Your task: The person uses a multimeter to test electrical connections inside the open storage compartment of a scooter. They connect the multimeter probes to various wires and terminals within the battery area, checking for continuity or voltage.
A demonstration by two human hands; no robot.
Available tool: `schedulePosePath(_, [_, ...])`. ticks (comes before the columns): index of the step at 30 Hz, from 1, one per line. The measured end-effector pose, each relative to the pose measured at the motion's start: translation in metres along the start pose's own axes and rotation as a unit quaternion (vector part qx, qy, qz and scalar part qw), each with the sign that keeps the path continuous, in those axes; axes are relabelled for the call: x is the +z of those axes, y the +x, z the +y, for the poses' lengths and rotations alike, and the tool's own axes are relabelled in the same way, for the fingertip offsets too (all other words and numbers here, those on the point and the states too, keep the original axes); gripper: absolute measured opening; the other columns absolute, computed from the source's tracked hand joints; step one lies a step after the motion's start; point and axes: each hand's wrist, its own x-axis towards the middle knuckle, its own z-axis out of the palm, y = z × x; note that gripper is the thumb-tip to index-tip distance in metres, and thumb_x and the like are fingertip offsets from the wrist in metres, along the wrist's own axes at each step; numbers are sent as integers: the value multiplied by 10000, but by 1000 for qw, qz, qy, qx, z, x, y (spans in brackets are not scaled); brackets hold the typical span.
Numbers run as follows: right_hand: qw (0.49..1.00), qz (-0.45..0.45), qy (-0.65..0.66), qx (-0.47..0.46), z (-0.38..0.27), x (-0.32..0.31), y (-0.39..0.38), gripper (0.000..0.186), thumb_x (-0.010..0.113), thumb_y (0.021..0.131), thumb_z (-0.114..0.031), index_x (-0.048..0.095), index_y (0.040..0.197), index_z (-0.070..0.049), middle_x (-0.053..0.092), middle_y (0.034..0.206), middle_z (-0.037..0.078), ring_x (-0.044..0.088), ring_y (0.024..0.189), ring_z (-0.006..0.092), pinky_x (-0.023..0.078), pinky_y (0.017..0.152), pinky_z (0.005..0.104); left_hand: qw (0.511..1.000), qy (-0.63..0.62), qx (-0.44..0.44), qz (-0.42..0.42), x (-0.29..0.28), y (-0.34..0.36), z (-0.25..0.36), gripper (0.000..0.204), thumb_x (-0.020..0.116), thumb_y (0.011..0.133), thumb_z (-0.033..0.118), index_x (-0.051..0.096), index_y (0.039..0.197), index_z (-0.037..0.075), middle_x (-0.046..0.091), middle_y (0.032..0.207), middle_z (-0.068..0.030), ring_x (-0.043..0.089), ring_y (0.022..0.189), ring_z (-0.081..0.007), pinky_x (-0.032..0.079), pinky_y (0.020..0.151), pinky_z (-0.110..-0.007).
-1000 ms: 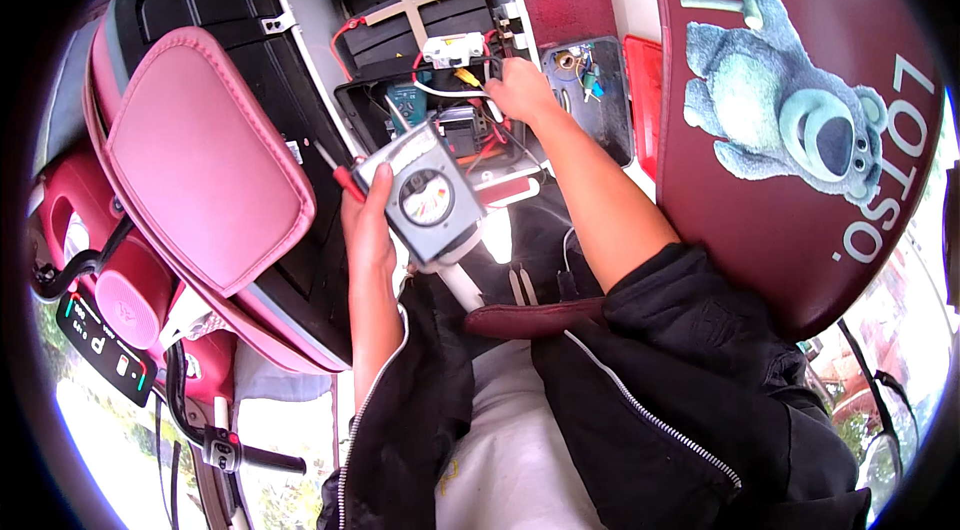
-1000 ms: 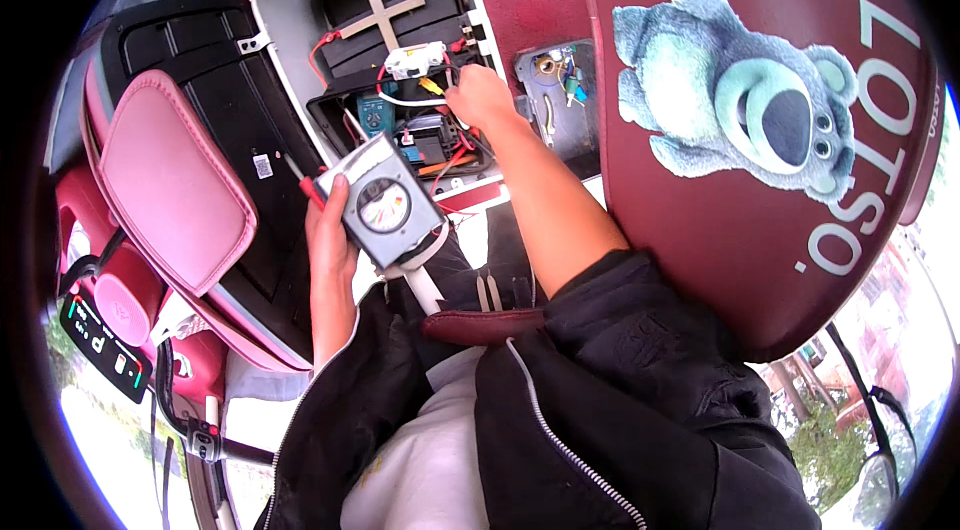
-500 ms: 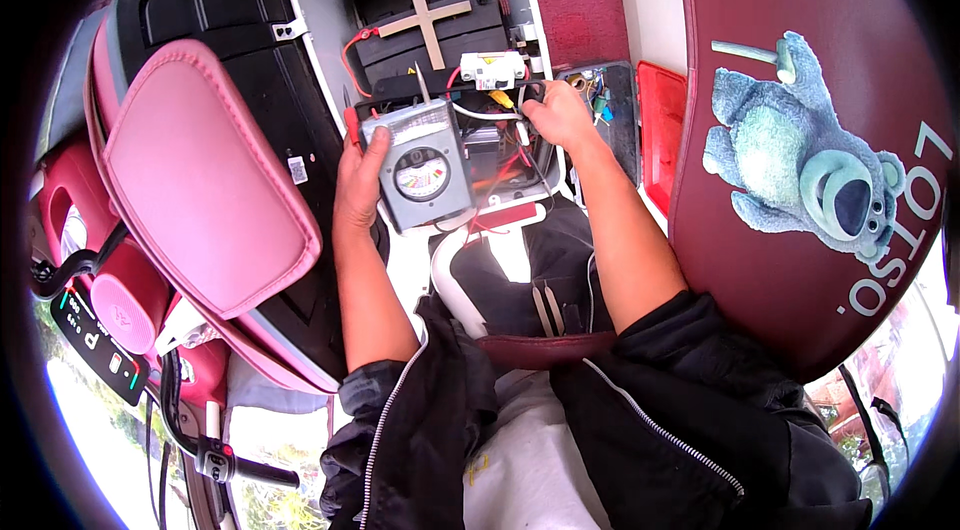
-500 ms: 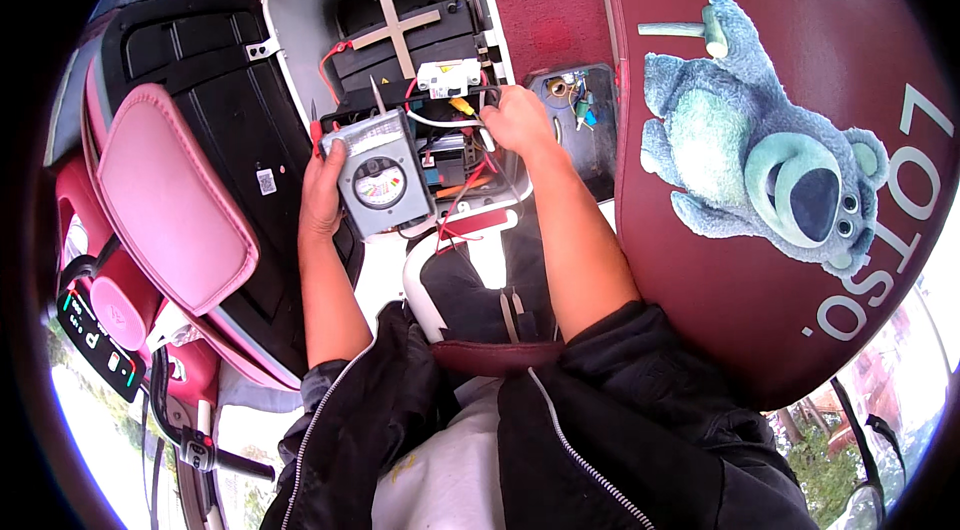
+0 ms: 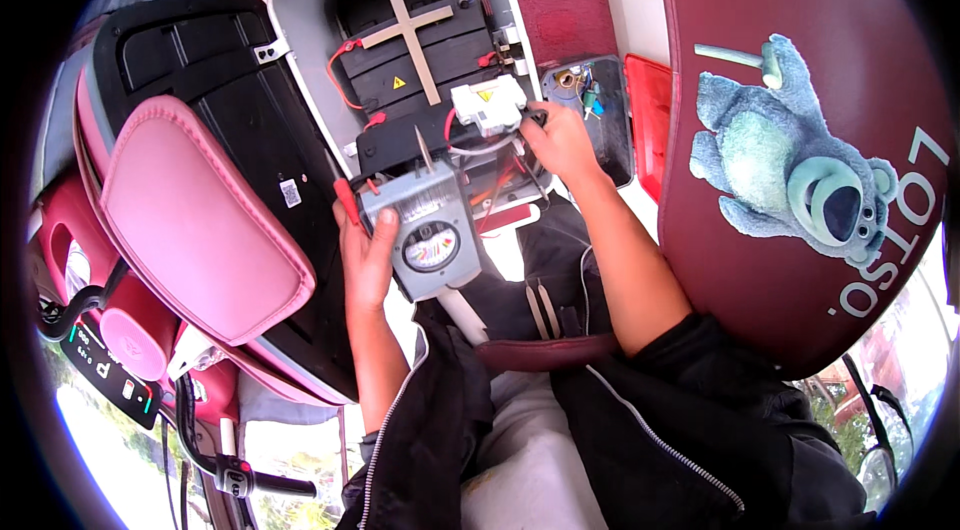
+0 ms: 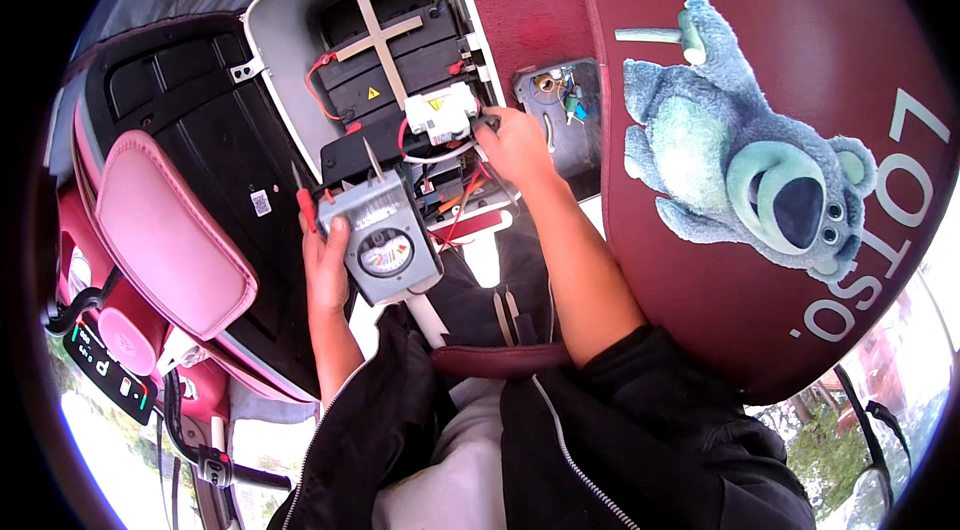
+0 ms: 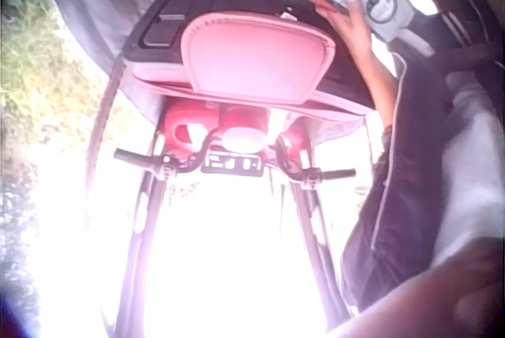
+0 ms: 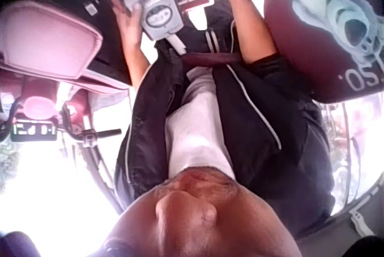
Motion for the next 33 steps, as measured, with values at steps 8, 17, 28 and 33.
schedulePosePath(8, [995,49,-54,-63,-10,10,-20,361,551,792,-226,630,1069,-8,625,981,232,601,924,375,472,815,421,997,-67,-39,15,-6,2,-16,644,644,836,408,448,1264,-31,429,1247,-123,415,1169,-223,281,1024,-336])
schedulePosePath(17, [996,36,36,-80,-5,15,-31,401,525,819,-107,560,1198,21,592,1190,181,596,1043,291,441,919,329,999,-26,-47,5,-13,-22,-33,640,624,875,275,344,1337,-68,326,1347,-134,346,1250,-230,253,1059,-336])
schedulePosePath(28, [985,-158,-72,-6,-62,-12,31,610,577,790,-393,528,1225,31,526,1242,233,511,1155,360,394,982,380,997,-35,-70,-14,-13,-25,-20,644,666,832,308,375,1302,-21,392,1256,-113,395,1186,-229,305,1016,-349])
schedulePosePath(33, [970,-172,-160,-58,-104,4,57,703,584,775,-550,513,1281,-66,566,1220,191,535,1151,316,411,980,407,997,-37,-64,-19,-12,-22,-21,688,658,835,340,358,1313,-53,374,1303,-150,391,1205,-242,299,1028,-352])
